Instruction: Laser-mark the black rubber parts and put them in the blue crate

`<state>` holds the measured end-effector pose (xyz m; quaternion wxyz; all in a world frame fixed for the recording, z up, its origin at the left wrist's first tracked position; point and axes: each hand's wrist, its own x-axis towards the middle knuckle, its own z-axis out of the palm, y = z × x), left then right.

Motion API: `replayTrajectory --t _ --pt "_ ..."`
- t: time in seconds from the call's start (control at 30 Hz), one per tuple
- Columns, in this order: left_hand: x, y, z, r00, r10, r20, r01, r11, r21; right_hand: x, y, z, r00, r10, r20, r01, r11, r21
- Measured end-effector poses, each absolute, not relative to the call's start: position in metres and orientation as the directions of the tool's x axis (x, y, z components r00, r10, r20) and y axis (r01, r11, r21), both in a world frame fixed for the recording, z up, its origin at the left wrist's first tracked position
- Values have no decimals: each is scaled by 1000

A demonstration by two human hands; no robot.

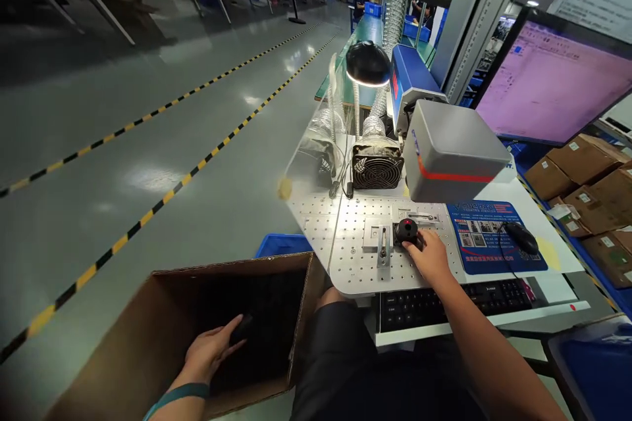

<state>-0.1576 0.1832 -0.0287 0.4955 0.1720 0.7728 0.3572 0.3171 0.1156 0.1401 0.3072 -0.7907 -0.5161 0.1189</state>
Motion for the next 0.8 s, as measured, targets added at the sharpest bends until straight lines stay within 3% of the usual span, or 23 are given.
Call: replayTrajectory --t 0.1,0.23,0.6,0.8 --pt "-155 159 2 -325 607 -725 -213 700 682 317 119 138 433 894 113 754 -291 -589" --pt "-150 112 39 -180 677 -713 -283 659 697 319 120 136 438 894 96 753 -306 -582" --pt "-121 26 104 58 817 -574 -192 573 797 319 114 139 414 907 72 752 -297 -589" --pt "-107 6 112 347 816 -463 -268 559 785 331 85 138 425 894 143 705 -227 -672"
